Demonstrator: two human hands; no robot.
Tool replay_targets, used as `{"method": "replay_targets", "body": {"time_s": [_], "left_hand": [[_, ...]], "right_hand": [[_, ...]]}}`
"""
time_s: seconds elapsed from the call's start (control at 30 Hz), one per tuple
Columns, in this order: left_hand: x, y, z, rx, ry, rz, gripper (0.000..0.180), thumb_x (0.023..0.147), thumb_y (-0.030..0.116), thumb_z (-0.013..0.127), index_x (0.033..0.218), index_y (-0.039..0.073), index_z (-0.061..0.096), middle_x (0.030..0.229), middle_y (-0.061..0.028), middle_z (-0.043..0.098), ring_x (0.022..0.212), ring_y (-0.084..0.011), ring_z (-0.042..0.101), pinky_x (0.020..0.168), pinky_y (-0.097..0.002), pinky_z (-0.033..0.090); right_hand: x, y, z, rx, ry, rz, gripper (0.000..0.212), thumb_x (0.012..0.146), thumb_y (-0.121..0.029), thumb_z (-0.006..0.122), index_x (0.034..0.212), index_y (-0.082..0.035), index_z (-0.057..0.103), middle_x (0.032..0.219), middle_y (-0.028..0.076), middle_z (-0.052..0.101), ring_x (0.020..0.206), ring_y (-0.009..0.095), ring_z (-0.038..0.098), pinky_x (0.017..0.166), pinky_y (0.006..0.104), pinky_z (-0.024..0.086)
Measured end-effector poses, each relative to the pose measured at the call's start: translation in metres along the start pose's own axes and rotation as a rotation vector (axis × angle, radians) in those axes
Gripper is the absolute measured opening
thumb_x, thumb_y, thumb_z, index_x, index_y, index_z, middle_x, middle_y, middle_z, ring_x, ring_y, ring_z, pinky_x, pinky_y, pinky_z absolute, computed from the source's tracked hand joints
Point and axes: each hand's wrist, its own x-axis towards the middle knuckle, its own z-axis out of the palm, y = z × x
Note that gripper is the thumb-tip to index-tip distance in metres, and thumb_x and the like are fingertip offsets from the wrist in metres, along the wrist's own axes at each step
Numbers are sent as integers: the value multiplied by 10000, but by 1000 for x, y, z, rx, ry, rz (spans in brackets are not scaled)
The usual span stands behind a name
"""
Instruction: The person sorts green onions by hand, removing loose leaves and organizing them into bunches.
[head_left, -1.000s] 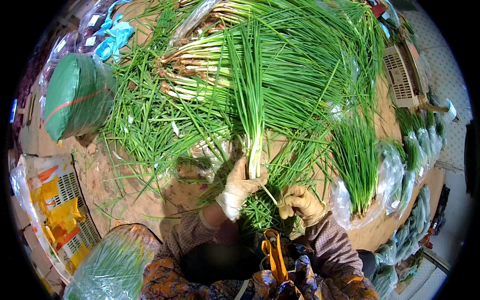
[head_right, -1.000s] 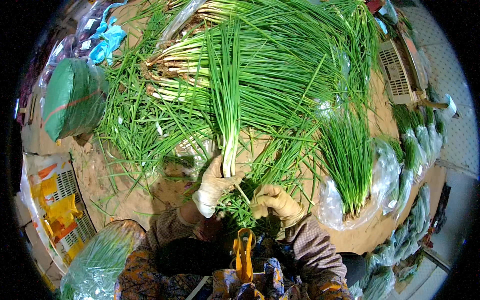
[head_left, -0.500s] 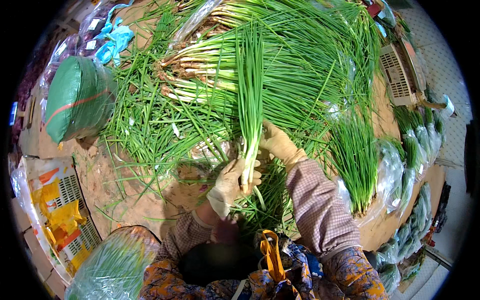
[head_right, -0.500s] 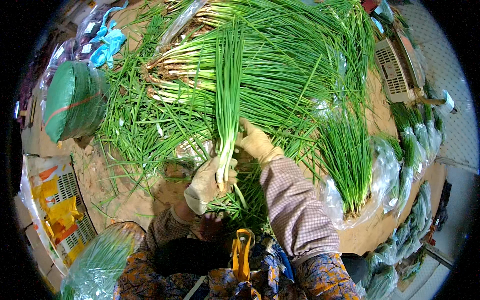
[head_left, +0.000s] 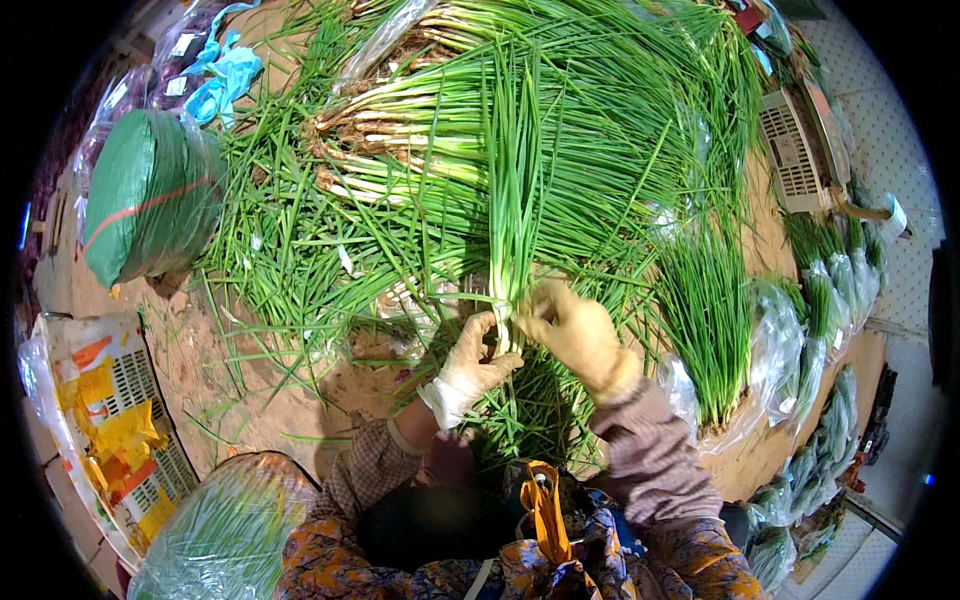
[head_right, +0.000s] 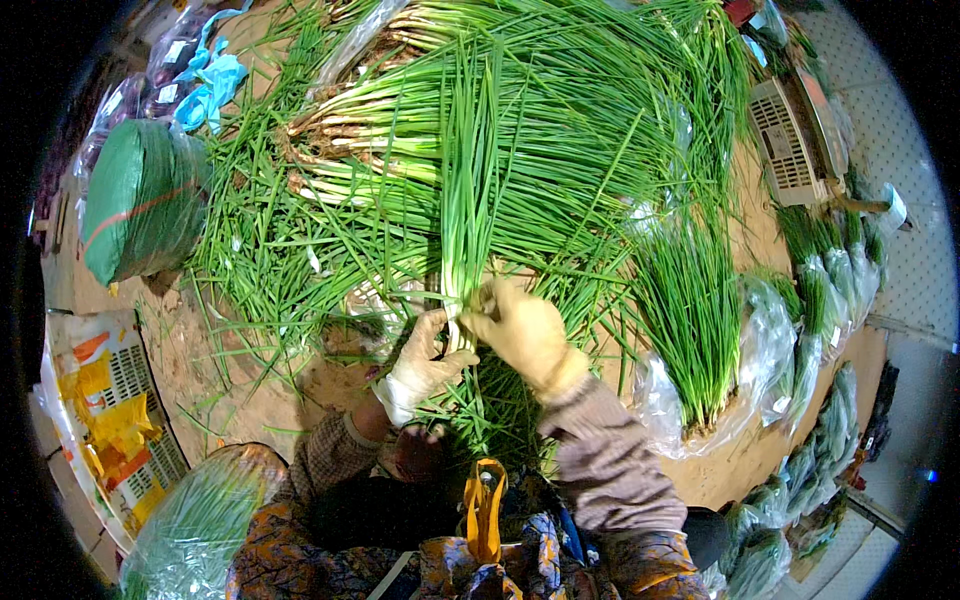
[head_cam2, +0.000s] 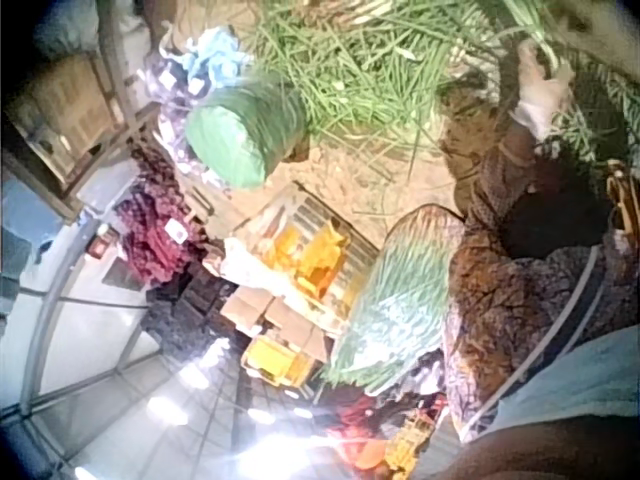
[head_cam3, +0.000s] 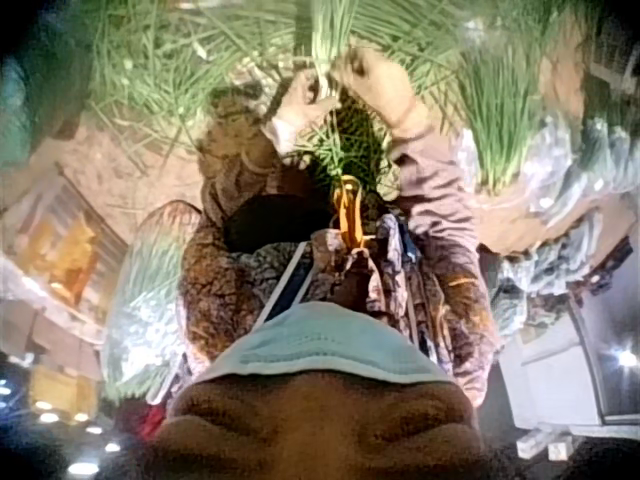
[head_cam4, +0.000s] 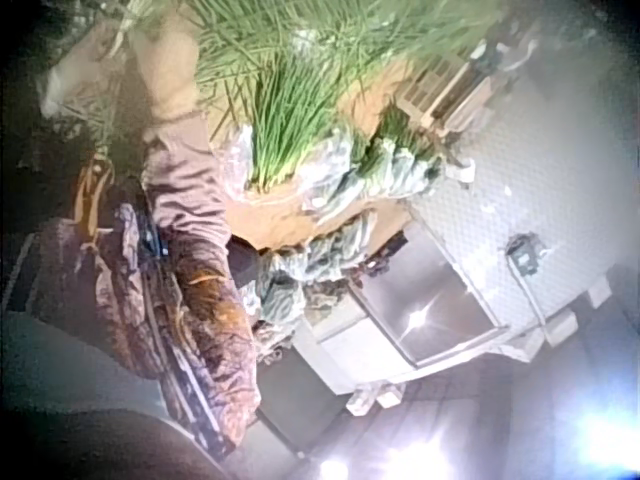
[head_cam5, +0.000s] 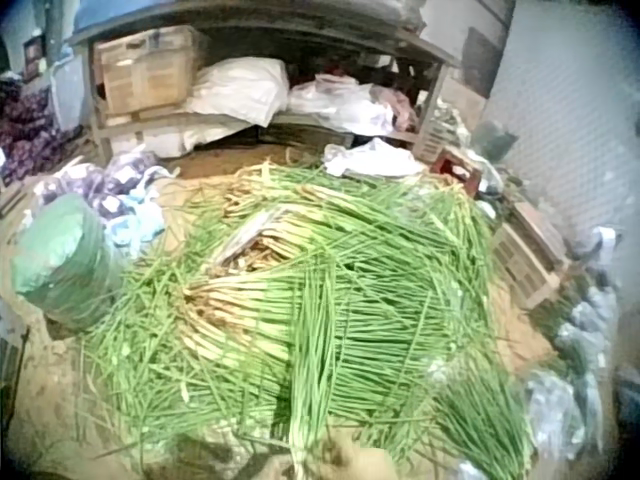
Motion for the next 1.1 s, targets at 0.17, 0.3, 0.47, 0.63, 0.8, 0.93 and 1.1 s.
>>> {"method": "replay_targets", "body": {"time_s": [0.17,0.3,0.47,0.63,0.8,0.93,1.1], "left_hand": [[0,1,3,-334,-2,-21,593,739,-75,622,1237,40,321,1066,-62,474,892,-126,506,739,-233,472],[-5,1,-12,-411,-44,49,511,790,41,580,1242,70,343,1034,-69,518,822,-149,564,679,-249,518],[-2,3,-7,-695,-73,-167,374,909,307,422,1215,96,377,855,-11,509,699,-121,535,612,-226,494],[-8,4,-11,-416,-68,-82,338,823,3,539,1132,83,431,948,-30,541,809,-135,577,684,-236,498],[-2,-2,3,-283,-48,-3,317,802,-58,532,1085,60,454,961,-19,532,831,-96,524,727,-236,470],[-3,7,3,-427,-54,-59,292,817,-55,522,1081,50,453,956,-41,549,853,-110,538,744,-241,472],[0,7,-4,-376,30,-118,312,824,-8,556,1109,42,441,942,-23,550,826,-126,581,724,-243,488]], "right_hand": [[6,-7,17,184,-21,-106,205,834,-250,576,827,-45,573,652,101,600,550,190,600,495,329,475],[-44,-15,17,742,-601,-118,101,818,-140,598,805,-44,570,626,13,595,526,69,554,465,220,453],[-79,7,-23,532,-1094,16,75,810,-121,619,844,-55,606,601,9,592,539,76,557,497,225,452],[-15,23,5,261,-114,-184,284,816,-254,592,1034,-72,582,725,126,642,641,176,627,553,311,507],[39,-2,30,64,139,99,158,817,-143,612,886,-5,578,696,93,629,608,114,592,523,254,476],[26,-3,28,364,107,77,209,813,-234,603,862,-31,585,692,128,625,599,236,608,577,329,486],[-49,-1,4,821,-1076,1,251,837,-184,605,1004,1,571,723,83,630,644,122,599,584,267,492]]}}
